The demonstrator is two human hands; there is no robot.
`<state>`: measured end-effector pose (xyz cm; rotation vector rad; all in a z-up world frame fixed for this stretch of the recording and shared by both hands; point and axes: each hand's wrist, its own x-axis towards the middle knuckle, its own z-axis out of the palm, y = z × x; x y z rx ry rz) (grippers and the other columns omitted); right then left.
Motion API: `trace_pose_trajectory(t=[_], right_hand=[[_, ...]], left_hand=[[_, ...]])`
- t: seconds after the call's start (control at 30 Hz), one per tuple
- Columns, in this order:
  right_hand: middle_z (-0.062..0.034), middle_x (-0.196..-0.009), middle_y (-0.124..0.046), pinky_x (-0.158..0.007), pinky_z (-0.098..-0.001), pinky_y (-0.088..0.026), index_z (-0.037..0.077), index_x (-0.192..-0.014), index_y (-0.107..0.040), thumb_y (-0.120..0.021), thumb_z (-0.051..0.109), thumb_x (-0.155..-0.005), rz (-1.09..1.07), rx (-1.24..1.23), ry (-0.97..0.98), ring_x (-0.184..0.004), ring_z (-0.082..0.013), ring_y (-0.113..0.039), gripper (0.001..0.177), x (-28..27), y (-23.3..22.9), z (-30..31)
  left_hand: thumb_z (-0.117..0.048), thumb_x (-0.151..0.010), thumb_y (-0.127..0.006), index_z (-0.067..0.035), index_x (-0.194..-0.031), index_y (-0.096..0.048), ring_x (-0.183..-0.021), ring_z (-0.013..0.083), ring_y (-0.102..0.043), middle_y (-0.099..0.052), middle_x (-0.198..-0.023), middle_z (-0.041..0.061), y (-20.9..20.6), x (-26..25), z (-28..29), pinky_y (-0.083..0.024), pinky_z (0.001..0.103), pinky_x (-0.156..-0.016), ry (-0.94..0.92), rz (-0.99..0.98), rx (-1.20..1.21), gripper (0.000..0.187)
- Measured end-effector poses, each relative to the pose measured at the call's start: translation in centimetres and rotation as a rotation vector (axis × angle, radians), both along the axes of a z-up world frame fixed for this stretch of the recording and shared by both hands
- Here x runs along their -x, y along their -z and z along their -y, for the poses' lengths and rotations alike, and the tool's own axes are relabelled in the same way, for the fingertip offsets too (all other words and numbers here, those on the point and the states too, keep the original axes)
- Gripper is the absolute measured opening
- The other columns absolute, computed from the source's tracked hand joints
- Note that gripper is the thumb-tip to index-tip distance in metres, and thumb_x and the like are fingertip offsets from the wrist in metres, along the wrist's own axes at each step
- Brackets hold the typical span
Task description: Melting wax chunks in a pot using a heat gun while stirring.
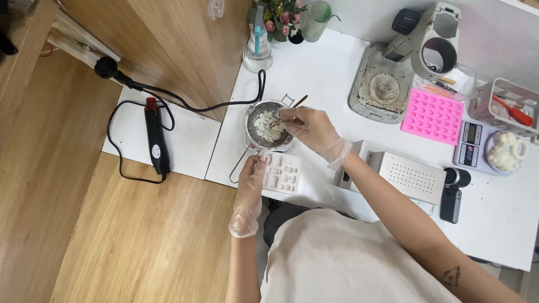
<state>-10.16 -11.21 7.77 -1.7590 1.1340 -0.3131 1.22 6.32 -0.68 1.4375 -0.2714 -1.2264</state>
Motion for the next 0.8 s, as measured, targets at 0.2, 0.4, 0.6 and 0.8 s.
trace_pose_trajectory(t=[0.2, 0.4, 0.6, 0.8], right_hand=[[-0.0209, -0.107, -0.076, -0.094, -0.0415, -0.057, 0.002, -0.123, -0.071, -0.052, 0.049, -0.099, 0.197, -0.432, 0.188, -0.096, -0.0299, -0.074, 0.056, 3.4, -6.2, -2.9], [-0.011, -0.095, -0.075, -0.078, -0.0269, -0.06, 0.0, -0.118, -0.073, -0.077, 0.014, -0.085, 0.359, -0.45, 0.414, -0.083, -0.0151, -0.071, 0.036, 9.6, -7.6, -3.3], [-0.0118, -0.092, -0.069, -0.074, -0.0311, -0.063, -0.004, -0.118, -0.066, -0.073, 0.005, -0.091, 0.631, -0.388, 0.751, -0.08, -0.018, -0.07, 0.029, 15.1, -7.0, -3.7], [-0.0126, -0.101, -0.07, -0.075, -0.033, -0.061, 0.0, -0.13, -0.066, -0.065, 0.01, -0.094, 0.532, -0.244, 0.746, -0.083, -0.0167, -0.066, 0.037, 19.4, -12.4, -5.7]], left_hand=[[-0.03, -0.103, -0.055, -0.011, -0.103, -0.062, -0.086, 0.0131, -0.057, -0.061, -0.087, 0.002, -6.1, 1.9, 1.9, -0.052, 0.03, -0.082, 0.071, 0.069, 0.108, 0.02], [-0.033, -0.106, -0.045, -0.01, -0.1, -0.063, -0.08, 0.0138, -0.055, -0.058, -0.084, 0.004, -9.2, 5.2, 5.7, -0.048, 0.029, -0.076, 0.255, 0.04, 0.217, 0.03], [-0.029, -0.094, -0.065, -0.007, -0.133, -0.058, -0.098, 0.0249, -0.06, -0.064, -0.113, 0.021, -13.7, 10.9, 7.7, -0.05, 0.046, -0.095, 0.238, -0.228, 0.19, 0.045], [-0.022, -0.102, -0.057, -0.002, -0.128, -0.065, -0.093, 0.0128, -0.056, -0.068, -0.1, 0.01, -16.5, 14.4, 9.0, -0.055, 0.031, -0.081, 0.444, 0.043, 0.364, 0.034]])
